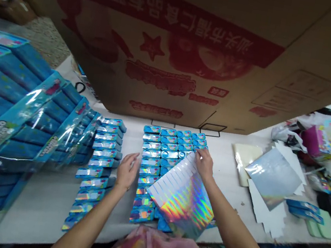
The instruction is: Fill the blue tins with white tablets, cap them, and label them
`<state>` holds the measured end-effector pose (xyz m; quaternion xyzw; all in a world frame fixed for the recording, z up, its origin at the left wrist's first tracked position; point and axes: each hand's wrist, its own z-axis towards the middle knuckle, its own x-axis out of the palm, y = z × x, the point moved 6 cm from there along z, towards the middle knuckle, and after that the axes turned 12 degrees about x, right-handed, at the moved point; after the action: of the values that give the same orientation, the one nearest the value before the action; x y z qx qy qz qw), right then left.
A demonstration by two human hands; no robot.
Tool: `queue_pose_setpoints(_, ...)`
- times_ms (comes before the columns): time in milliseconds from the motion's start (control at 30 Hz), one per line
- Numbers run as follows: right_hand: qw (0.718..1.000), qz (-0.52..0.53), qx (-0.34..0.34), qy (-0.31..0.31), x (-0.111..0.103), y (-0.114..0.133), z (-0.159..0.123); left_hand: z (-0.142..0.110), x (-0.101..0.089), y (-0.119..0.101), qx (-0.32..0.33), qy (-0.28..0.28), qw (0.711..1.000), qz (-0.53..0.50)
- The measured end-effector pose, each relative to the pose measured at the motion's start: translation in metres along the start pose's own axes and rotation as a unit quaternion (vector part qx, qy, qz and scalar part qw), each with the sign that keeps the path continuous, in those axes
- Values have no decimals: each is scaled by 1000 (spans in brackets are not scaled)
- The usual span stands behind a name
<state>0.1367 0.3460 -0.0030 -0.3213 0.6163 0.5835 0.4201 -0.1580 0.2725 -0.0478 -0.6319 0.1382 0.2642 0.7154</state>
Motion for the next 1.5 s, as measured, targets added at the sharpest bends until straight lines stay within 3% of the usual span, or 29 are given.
queue_pose_setpoints(100, 998, -12, 18, 56, -12, -46, -16, -62, 7, -22, -56, 29, 996, -59)
queue_pose_setpoints(233, 991, 18, 33, 127, -1, -60, -17, -112, 39, -44, -153, 103, 975, -128)
queue_pose_setpoints(333, 972, 124, 81, 183, -2, -60, -14, -118, 52, -55, -166, 94, 965, -178)
queue_pose_setpoints(467, 915, 264, 108, 285, -29, -53, -24, -125, 43, -57, -187, -2, 964, -187)
queue_pose_setpoints(533, 878, 348, 135, 300, -50, -47, -30, -132, 43, -58, -221, -39, 954, -200)
queue_pose_setpoints(633, 817, 454, 160, 316, -75, -33, -35, -133, 59, -72, -250, -35, 915, -314)
queue_pose_setpoints(767, 772, 527, 161, 316, -91, -21, -40, -112, 70, -99, -219, -66, 877, -422)
queue_pose_setpoints(867, 751, 559, 154, 316, -97, -22, -44, -106, 72, -113, -235, -53, 858, -454)
queue_pose_setpoints(967, 768, 565, 150, 261, -105, -32, -45, -107, 62, -123, -203, -68, 859, -464)
queue_pose_setpoints(1167, 813, 552, 93, 161, -115, -32, -51, -112, 18, -132, -93, -122, 929, -337)
queue_pose_setpoints(1400, 797, 578, 56, 167, -117, 2, -68, -124, -41, -151, -17, -181, 970, -164)
queue_pose_setpoints(1500, 829, 536, 13, 161, -123, 12, -72, -132, -65, -162, 9, -211, 975, -67)
